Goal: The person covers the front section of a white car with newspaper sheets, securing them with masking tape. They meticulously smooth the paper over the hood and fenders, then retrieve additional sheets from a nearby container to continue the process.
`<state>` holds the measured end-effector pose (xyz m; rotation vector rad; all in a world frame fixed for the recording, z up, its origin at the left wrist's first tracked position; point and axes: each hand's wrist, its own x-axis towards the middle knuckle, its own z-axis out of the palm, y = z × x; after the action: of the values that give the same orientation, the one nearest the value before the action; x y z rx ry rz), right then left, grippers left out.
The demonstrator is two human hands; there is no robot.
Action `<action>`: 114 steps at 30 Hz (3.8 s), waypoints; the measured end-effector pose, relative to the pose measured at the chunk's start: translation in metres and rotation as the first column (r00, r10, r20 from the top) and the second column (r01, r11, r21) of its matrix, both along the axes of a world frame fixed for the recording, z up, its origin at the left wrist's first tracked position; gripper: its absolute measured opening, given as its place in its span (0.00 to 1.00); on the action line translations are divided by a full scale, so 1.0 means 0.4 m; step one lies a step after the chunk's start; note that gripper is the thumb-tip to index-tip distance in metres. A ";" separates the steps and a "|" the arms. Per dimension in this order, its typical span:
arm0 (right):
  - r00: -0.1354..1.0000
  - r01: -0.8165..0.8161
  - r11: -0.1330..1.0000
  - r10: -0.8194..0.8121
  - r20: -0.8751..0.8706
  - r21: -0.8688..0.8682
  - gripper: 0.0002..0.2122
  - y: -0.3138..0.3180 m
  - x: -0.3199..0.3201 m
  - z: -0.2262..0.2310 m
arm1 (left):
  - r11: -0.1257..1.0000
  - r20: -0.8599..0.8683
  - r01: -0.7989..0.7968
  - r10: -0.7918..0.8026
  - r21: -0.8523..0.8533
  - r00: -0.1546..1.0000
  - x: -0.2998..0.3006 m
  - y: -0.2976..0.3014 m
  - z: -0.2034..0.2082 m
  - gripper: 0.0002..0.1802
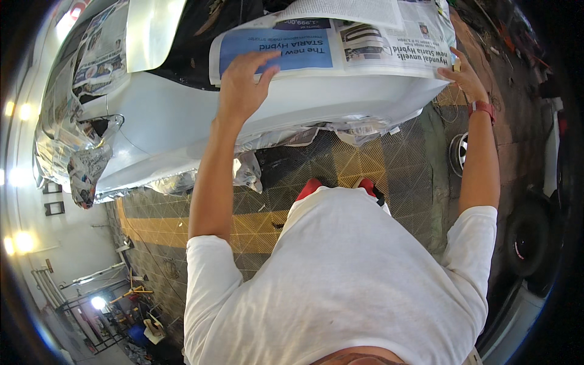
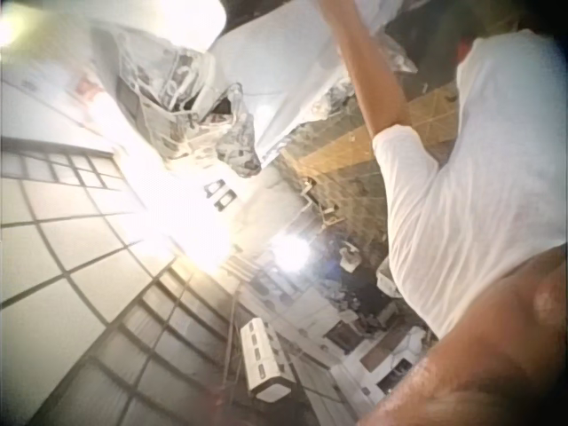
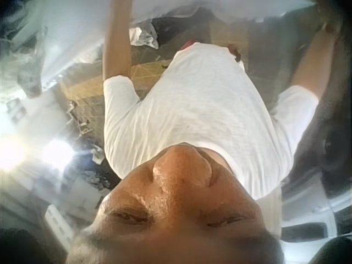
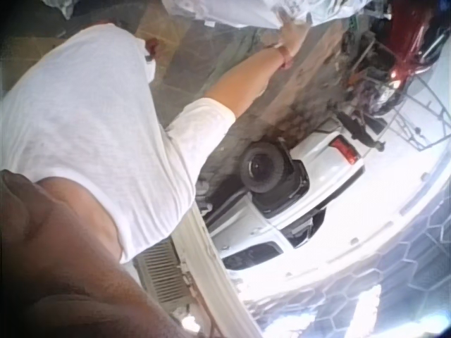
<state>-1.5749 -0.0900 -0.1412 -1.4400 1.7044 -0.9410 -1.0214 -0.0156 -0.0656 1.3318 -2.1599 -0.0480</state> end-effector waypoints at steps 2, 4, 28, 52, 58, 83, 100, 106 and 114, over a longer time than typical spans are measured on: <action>0.990 -0.139 0.986 0.140 -0.003 0.090 0.39 0.020 -0.004 0.011 | 0.998 0.102 0.041 -0.035 -0.052 0.994 0.039 -0.013 -0.029 0.17; 0.984 -0.157 0.987 0.154 0.088 0.038 0.38 0.021 -0.003 0.012 | 0.999 0.125 0.041 -0.041 0.003 0.991 0.069 -0.034 -0.047 0.15; 0.541 0.017 0.952 0.249 0.803 -0.307 0.29 -0.006 0.061 0.209 | 0.991 0.178 0.011 -0.035 0.133 0.983 0.091 -0.083 -0.050 0.16; 0.900 0.284 0.928 -0.172 0.399 -0.241 0.33 -0.070 0.078 -0.014 | 0.977 0.188 0.094 -0.131 0.193 0.973 0.017 -0.111 -0.054 0.14; 0.906 0.285 0.941 -0.202 0.371 -0.184 0.34 -0.059 0.063 -0.095 | 0.966 0.158 0.105 -0.144 0.237 0.977 0.005 -0.132 -0.073 0.14; 0.904 0.314 0.870 -0.153 0.398 -0.379 0.33 -0.067 0.073 -0.080 | 0.911 0.122 0.332 -0.369 0.245 0.921 -0.264 -0.202 -0.069 0.10; 0.891 0.355 0.870 -0.205 0.405 -0.341 0.32 -0.034 0.095 -0.067 | 0.894 0.054 0.370 -0.395 0.252 0.917 -0.305 -0.228 -0.097 0.10; 0.897 0.369 0.854 -0.224 0.380 -0.367 0.31 0.001 0.101 -0.051 | 0.879 0.103 0.371 -0.416 0.299 0.904 -0.328 -0.251 -0.097 0.07; 0.908 0.357 0.861 -0.229 0.351 -0.363 0.30 0.043 0.116 -0.015 | 0.888 0.128 0.369 -0.413 0.273 0.902 -0.354 -0.270 -0.108 0.06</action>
<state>-1.5284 -0.0727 -0.1473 -1.2201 1.5783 -1.6949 -1.1631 -0.1237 -0.1087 1.0306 -2.6234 -0.3766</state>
